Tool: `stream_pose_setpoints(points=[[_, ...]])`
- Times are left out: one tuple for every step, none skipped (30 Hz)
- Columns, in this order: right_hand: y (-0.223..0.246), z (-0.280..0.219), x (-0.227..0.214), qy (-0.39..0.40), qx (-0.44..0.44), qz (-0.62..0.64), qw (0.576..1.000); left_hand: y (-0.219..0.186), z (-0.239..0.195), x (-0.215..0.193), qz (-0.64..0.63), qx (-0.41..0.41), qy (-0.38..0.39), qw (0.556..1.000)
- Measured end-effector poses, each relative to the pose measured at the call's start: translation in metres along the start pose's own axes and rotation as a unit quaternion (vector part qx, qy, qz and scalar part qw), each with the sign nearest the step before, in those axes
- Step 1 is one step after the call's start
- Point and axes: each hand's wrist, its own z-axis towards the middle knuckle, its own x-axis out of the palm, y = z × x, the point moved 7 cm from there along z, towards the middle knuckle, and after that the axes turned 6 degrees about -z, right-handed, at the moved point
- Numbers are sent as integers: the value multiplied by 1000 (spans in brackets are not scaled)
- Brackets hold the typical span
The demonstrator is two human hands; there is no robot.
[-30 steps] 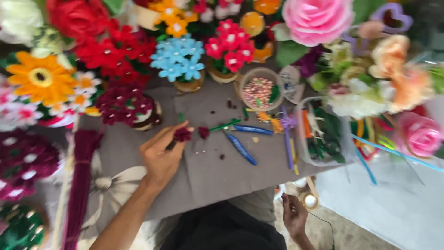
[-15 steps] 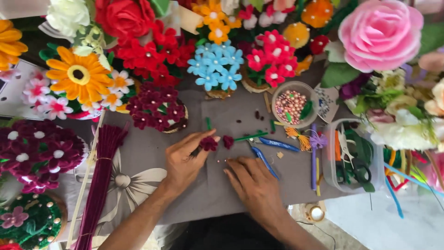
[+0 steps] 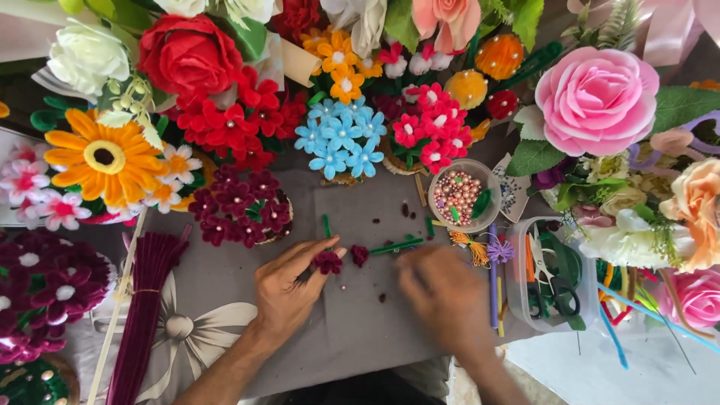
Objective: Finishing a decorative flower arrangement by gluing small artificial flowers onto a base.
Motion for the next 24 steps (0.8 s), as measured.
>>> stream_pose_setpoints(points=[[-10, 6, -7, -1, 0, -1, 1000, 0, 0, -1, -1, 1, 0, 1000], [-27, 12, -16, -15, 47, -13, 999, 0, 0, 0, -2, -1, 3, 1000], [-44, 16, -26, -30, 95, -25, 995, 0, 0, 0, -4, -2, 5, 1000], [-53, 21, -28, -30, 94, -28, 995, 0, 0, 0, -6, -1, 5, 1000], [-64, 26, -29, -22, 110, -47, 993, -1, 1, 0, -6, 0, 5, 1000], [-75, 31, -29, -14, 126, -66, 990, -2, 1, 0, -5, 3, 5, 1000], [-80, 34, -29, -15, 125, -67, 990, -2, 2, 0, -6, 4, 4, 1000], [-85, 36, -25, -1, 125, -71, 990, -2, 2, 0, -2, 1, 4, 1000], [-90, 39, -22, 14, 126, -75, 989, -2, 2, -1, 3, -2, 5, 1000], [-92, 39, -20, 14, 124, -75, 989, -1, 2, -1, 4, -2, 3, 1000], [-93, 40, -15, 32, 110, -87, 990, 0, 1, -1, -2, -2, 3, 1000], [-94, 39, -11, 50, 97, -99, 989, 2, 0, -1, -9, -2, 4, 1000], [-92, 43, -12, 51, 97, -100, 989, 2, 0, -2, -10, -3, 3, 1000], [-92, 46, -8, 96, 106, -117, 983, 2, 0, -1, -9, -1, 7, 1000], [-92, 48, -5, 140, 114, -134, 974, 2, 0, -1, -9, 1, 11, 1000], [-93, 50, -4, 139, 112, -135, 975, 2, 0, -1, -10, 2, 9, 1000], [-95, 52, -1, 157, 114, -136, 972, 2, 0, -1, -9, 4, 9, 1000], [-96, 52, 2, 175, 117, -136, 968, 2, 0, -2, -9, 7, 8, 1000], [-96, 53, 2, 175, 115, -137, 968, 3, -1, -1, -9, 7, 7, 1000], [-97, 53, 3, 178, 122, -136, 967, 4, -2, -1, -7, 12, 2, 1000], [-99, 54, 4, 180, 130, -135, 966, 5, -3, -1, -6, 17, -2, 1000], [-99, 54, 5, 181, 128, -135, 966, 4, -3, -2, -6, 16, -4, 1000], [-101, 55, 7, 185, 131, -134, 965, 4, -3, -2, -8, 14, 0, 1000], [-102, 55, 8, 188, 136, -134, 963, 4, -2, -2, -11, 12, 5, 1000]])
